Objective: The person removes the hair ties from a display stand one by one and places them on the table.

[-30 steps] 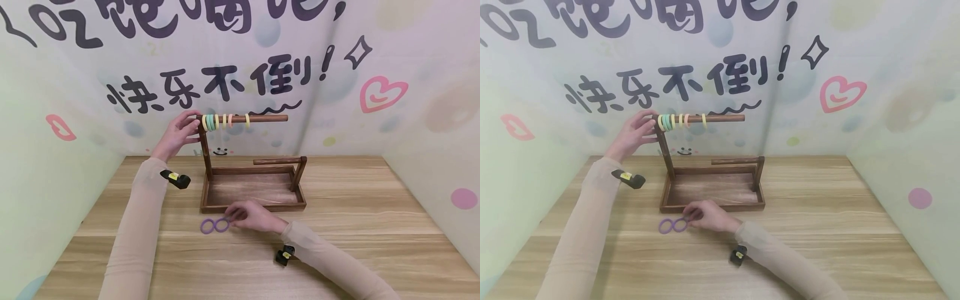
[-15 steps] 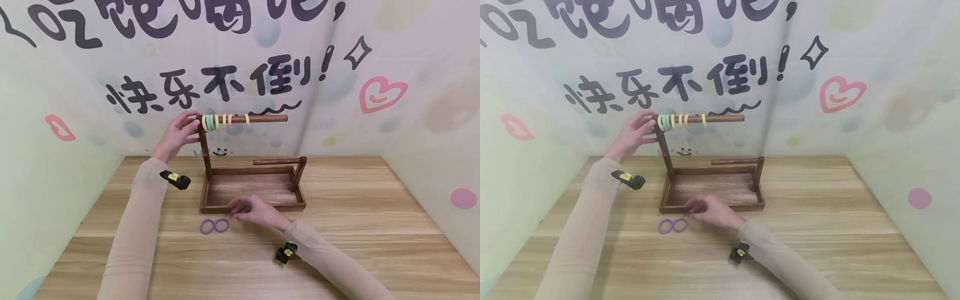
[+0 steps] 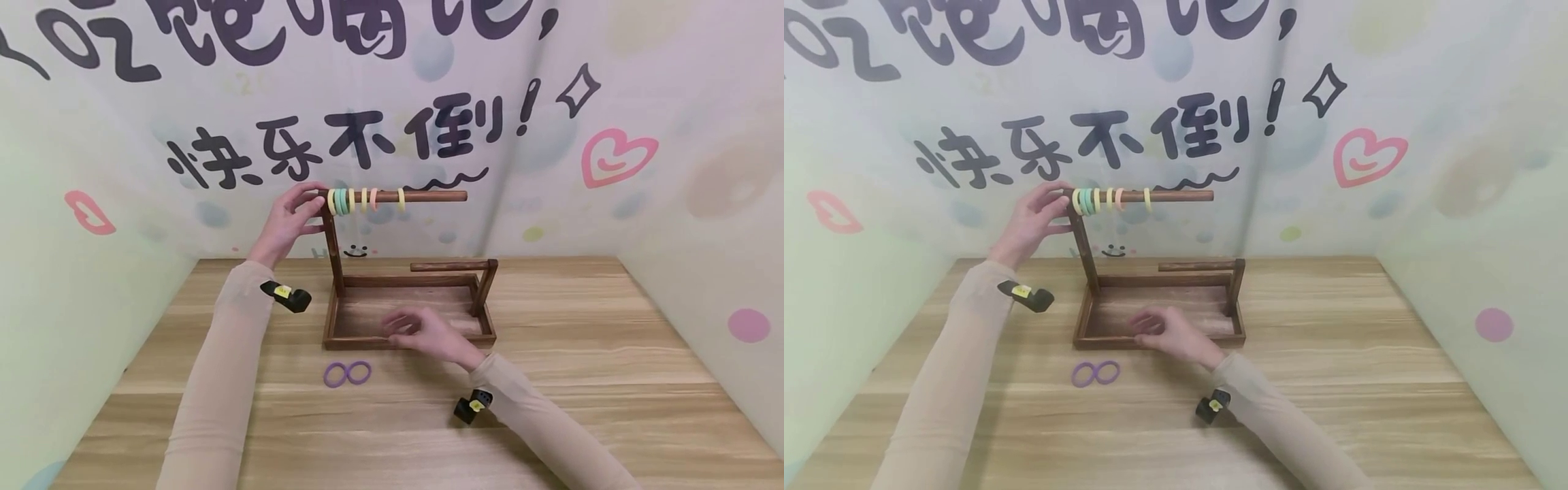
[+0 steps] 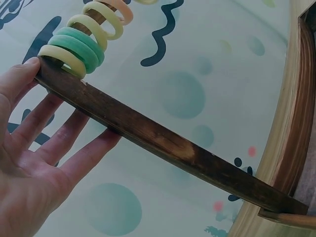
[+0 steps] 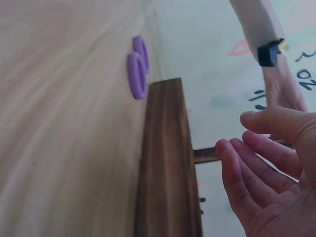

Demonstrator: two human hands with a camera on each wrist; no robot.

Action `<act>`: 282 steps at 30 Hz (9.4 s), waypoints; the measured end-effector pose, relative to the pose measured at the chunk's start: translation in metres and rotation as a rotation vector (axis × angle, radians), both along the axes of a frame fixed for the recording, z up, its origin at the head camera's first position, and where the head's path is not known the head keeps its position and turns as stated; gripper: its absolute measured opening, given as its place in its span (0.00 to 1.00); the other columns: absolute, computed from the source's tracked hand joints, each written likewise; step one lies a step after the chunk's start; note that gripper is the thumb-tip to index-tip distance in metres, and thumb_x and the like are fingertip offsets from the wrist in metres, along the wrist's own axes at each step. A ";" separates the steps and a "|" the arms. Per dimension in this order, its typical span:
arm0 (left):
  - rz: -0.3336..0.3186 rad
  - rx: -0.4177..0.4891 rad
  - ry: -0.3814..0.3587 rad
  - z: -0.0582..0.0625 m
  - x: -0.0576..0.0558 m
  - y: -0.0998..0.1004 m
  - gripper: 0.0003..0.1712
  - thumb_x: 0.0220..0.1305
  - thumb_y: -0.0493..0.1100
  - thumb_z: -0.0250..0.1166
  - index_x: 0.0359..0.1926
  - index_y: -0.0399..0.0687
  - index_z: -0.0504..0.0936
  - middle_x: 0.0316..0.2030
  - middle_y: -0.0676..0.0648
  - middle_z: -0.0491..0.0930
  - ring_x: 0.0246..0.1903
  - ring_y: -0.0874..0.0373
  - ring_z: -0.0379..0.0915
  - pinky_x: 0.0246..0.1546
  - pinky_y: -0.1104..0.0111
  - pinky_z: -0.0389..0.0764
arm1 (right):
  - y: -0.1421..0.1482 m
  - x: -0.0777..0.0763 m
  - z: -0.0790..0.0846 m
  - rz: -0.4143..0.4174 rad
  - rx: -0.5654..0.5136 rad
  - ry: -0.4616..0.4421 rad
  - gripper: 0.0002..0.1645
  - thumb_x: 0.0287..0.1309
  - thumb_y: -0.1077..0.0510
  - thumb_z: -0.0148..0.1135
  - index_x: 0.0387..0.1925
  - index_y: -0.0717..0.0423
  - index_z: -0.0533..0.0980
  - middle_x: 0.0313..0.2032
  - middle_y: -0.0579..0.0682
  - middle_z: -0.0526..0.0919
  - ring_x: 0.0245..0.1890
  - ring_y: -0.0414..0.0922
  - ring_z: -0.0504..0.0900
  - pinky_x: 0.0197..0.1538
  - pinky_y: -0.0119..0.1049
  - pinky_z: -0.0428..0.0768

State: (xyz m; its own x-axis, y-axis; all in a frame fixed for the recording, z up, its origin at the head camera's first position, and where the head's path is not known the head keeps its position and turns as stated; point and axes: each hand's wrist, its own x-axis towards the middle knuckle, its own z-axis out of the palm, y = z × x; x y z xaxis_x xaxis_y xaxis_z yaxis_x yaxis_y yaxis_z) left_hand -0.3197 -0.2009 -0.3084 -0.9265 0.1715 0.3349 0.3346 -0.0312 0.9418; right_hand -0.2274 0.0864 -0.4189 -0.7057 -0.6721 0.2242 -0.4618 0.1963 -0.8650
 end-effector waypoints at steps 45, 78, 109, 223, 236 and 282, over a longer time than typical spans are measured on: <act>0.026 -0.037 -0.017 -0.004 -0.002 -0.001 0.16 0.70 0.45 0.59 0.57 0.51 0.75 0.54 0.38 0.73 0.45 0.49 0.77 0.46 0.54 0.81 | 0.025 -0.034 0.138 -0.352 -0.192 0.379 0.21 0.53 0.73 0.64 0.51 0.73 0.74 0.54 0.66 0.76 0.68 0.59 0.59 0.70 0.45 0.52; 0.010 -0.059 -0.022 -0.006 0.000 0.000 0.15 0.71 0.44 0.57 0.57 0.53 0.75 0.54 0.37 0.73 0.45 0.49 0.77 0.46 0.53 0.81 | 0.025 -0.102 0.131 -0.365 0.018 0.584 0.21 0.67 0.57 0.57 0.58 0.62 0.75 0.61 0.59 0.72 0.69 0.47 0.58 0.69 0.44 0.57; 0.004 -0.085 -0.002 -0.003 0.001 -0.001 0.18 0.72 0.45 0.56 0.60 0.51 0.72 0.56 0.37 0.72 0.48 0.48 0.76 0.50 0.49 0.78 | 0.007 -0.112 0.125 -0.427 0.254 0.768 0.29 0.55 0.55 0.71 0.58 0.56 0.75 0.55 0.51 0.79 0.58 0.48 0.74 0.71 0.41 0.48; 0.032 -0.090 -0.016 -0.005 0.001 -0.001 0.20 0.71 0.47 0.58 0.61 0.50 0.71 0.55 0.39 0.73 0.48 0.49 0.76 0.49 0.51 0.79 | 0.108 -0.028 0.104 -0.453 -0.076 0.556 0.23 0.49 0.76 0.68 0.49 0.74 0.72 0.45 0.65 0.81 0.43 0.57 0.80 0.50 0.50 0.78; 0.025 -0.090 -0.023 -0.005 -0.001 -0.002 0.18 0.71 0.47 0.58 0.60 0.55 0.73 0.56 0.38 0.71 0.48 0.48 0.75 0.49 0.51 0.79 | 0.089 -0.008 0.095 -0.397 -0.066 0.467 0.23 0.48 0.78 0.66 0.48 0.75 0.71 0.40 0.68 0.81 0.36 0.59 0.82 0.43 0.57 0.79; 0.025 -0.074 -0.030 -0.003 0.001 0.001 0.17 0.71 0.45 0.57 0.59 0.53 0.73 0.56 0.38 0.72 0.48 0.47 0.76 0.48 0.51 0.80 | 0.030 -0.004 -0.011 0.001 -0.015 0.275 0.25 0.51 0.67 0.71 0.51 0.65 0.74 0.45 0.53 0.82 0.45 0.48 0.82 0.51 0.40 0.80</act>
